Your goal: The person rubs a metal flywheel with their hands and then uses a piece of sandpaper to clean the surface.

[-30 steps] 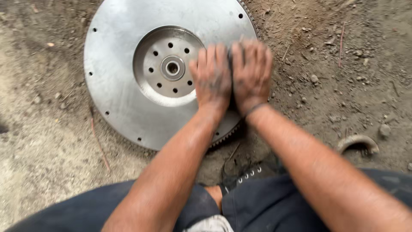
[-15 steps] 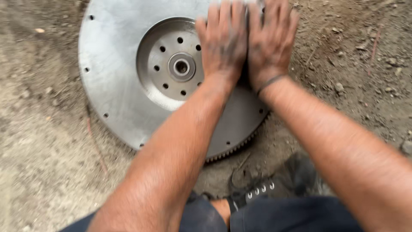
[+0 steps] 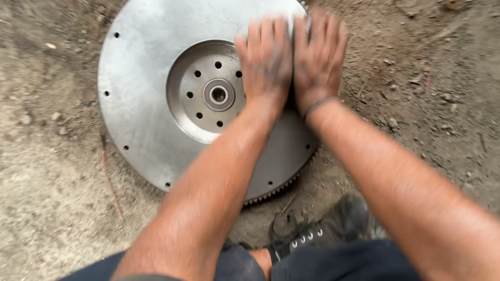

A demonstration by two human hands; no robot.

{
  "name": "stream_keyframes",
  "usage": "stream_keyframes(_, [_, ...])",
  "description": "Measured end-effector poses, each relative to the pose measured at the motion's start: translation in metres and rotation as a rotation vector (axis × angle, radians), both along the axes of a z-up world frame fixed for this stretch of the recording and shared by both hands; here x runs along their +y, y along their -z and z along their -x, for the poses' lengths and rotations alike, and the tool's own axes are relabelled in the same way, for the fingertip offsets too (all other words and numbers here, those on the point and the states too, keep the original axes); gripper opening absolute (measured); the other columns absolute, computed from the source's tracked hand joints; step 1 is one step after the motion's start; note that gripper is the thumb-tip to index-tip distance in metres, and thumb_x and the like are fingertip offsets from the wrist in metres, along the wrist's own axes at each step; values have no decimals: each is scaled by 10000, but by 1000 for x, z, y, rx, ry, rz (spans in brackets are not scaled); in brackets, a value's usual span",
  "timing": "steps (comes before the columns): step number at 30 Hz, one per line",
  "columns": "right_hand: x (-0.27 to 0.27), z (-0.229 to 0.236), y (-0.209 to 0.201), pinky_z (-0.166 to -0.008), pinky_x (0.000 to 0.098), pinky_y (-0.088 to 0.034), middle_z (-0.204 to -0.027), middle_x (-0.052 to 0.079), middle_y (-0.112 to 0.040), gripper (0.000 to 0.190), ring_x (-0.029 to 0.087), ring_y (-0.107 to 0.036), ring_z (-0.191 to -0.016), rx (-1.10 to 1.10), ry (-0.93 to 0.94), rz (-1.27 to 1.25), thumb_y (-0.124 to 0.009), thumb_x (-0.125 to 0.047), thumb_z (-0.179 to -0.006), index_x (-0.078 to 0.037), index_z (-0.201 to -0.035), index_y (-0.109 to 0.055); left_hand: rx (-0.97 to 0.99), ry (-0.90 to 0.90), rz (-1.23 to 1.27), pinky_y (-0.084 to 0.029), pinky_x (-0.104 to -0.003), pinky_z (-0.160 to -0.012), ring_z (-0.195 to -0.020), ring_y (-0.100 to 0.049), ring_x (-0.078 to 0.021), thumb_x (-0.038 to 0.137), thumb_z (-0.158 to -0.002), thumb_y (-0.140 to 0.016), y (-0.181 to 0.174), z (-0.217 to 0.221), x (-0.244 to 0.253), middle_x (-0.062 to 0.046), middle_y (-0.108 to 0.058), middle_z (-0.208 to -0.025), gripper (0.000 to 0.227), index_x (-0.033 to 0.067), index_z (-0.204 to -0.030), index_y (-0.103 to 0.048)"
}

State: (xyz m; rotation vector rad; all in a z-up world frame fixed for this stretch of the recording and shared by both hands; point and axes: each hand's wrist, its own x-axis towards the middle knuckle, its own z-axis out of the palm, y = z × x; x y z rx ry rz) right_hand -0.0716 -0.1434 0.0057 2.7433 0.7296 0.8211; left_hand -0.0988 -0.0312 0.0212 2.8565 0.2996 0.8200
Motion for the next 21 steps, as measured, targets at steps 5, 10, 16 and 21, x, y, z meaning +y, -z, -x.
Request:
stream_keyframes(5, [-11,132,-36,-1225,517,-368,-1468,132,-508,473,318,-461,-1417,269,-12,-161,-589,-102,-993,-88,-1459,-511,70,117,18,-392,-437,-953,-1085,-528,-229,214,-947,-525,-33,127,-15,-45,-552,-1079,287,134,-1220,-562])
stream_keyframes(10, [-16,168,-47,-1234,519,-370,-1453,120,-503,481,305,-467,-1403,382,-86,-205,-593,-93,-952,-87,-1427,-513,287,119,42,-388,-427,-916,-1044,-536,-218,193,-966,-537,-43,166,-19,-29,-564,-1054,252,141,-1210,-572])
stream_keyframes(16, [-14,89,-28,-1229,550,-345,-1479,146,-479,474,349,-417,-1443,259,15,-161,-579,-93,-1026,-107,-1492,-498,43,173,50,-382,-441,-934,-1094,-530,-241,220,-990,-541,-23,78,-12,-56,-551,-1096,250,135,-1225,-552])
stream_keyframes(21, [-6,-44,4,-911,494,-491,-1097,146,-647,174,327,-612,-1074,205,-8,-41,-590,-78,-995,-98,-1157,-649,-32,89,-39,-427,-484,-849,-960,-607,-278,189,-949,-555,22,-43,2,-79,-650,-941,125,135,-996,-657])
